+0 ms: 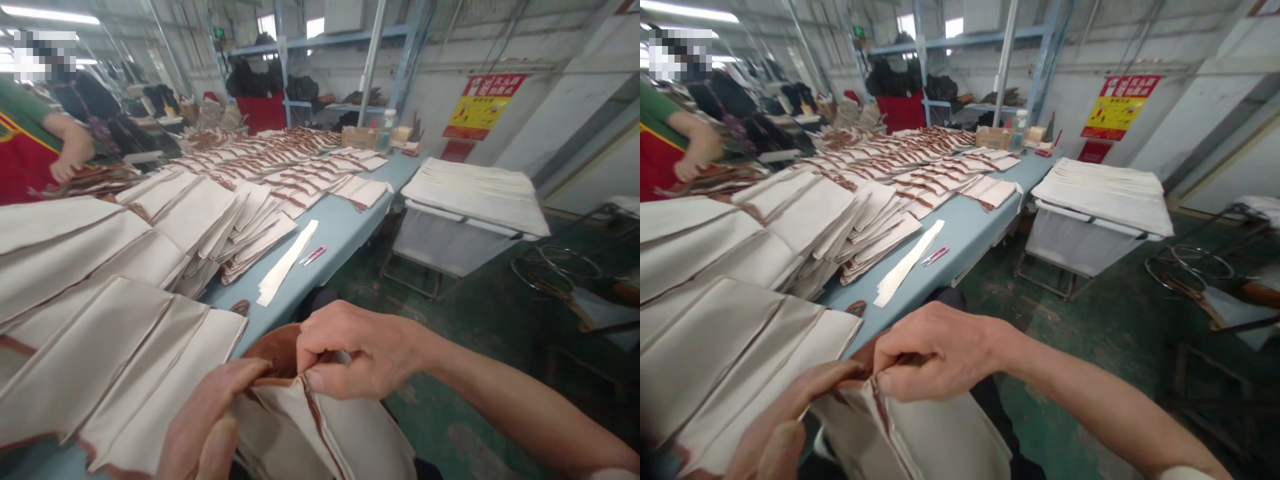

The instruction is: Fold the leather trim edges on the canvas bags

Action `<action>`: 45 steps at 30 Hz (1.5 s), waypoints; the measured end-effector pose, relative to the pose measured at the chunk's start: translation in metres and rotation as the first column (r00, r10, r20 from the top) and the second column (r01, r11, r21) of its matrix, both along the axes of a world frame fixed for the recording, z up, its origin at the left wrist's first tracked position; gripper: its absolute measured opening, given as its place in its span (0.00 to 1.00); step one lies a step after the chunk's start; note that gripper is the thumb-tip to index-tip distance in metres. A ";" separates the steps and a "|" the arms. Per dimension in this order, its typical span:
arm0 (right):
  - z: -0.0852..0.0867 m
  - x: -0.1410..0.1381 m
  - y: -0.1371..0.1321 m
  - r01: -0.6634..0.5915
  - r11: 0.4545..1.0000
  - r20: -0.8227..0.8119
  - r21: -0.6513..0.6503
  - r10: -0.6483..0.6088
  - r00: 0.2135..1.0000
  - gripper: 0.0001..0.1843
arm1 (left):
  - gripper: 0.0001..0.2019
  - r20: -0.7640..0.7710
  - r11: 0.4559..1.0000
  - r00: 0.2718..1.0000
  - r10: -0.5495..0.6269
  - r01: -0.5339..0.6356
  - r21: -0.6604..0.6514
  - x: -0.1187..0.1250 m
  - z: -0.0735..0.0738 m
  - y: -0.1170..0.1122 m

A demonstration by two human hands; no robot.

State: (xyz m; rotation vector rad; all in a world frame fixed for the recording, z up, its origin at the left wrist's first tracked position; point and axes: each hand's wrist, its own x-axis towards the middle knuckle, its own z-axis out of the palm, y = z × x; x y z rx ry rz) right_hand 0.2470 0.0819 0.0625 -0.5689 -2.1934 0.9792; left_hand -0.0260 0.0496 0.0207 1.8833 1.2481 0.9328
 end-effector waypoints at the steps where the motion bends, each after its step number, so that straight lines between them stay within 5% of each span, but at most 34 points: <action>1: 0.006 0.001 0.003 -0.023 0.999 0.021 -0.048 0.024 1.000 0.09 | 0.26 -0.001 0.999 0.999 -0.047 0.047 0.017 0.004 0.007 0.003; 6: 0.036 0.008 0.023 -0.040 0.969 0.060 -0.244 0.057 0.997 0.14 | 0.23 -0.046 0.987 0.987 -0.155 0.154 -0.041 0.031 0.042 0.024; 10: 0.040 0.015 0.033 0.001 0.954 0.089 -0.299 0.027 0.996 0.16 | 0.26 0.019 0.969 0.974 -0.227 0.228 -0.096 0.046 0.055 0.033; 14: 0.018 0.012 0.030 0.023 0.904 0.128 -0.426 0.035 0.991 0.18 | 0.26 0.066 0.932 0.954 -0.293 0.301 -0.205 0.046 0.044 0.030; 19: -0.008 0.002 0.023 -0.003 0.885 0.092 -0.465 0.052 0.994 0.16 | 0.22 0.159 0.899 0.958 -0.240 0.281 -0.335 0.044 0.027 0.024; 28: -0.029 -0.003 0.025 -0.112 0.787 -0.023 -0.607 0.123 0.992 0.24 | 0.15 0.184 0.888 0.952 -0.245 0.297 -0.351 0.036 0.023 0.021; 34: -0.031 -0.002 0.025 -0.080 0.840 0.020 -0.537 0.108 0.994 0.21 | 0.16 0.248 0.870 0.951 -0.186 0.277 -0.408 0.043 0.021 0.021; 39: -0.025 -0.009 0.013 0.104 0.957 0.159 -0.271 -0.062 0.985 0.16 | 0.17 0.134 0.886 0.973 -0.187 0.226 -0.404 0.040 0.017 0.013; 45: -0.029 -0.014 0.007 0.127 0.978 0.181 -0.168 -0.096 0.979 0.14 | 0.19 0.114 0.892 0.981 -0.160 0.193 -0.410 0.040 0.008 0.005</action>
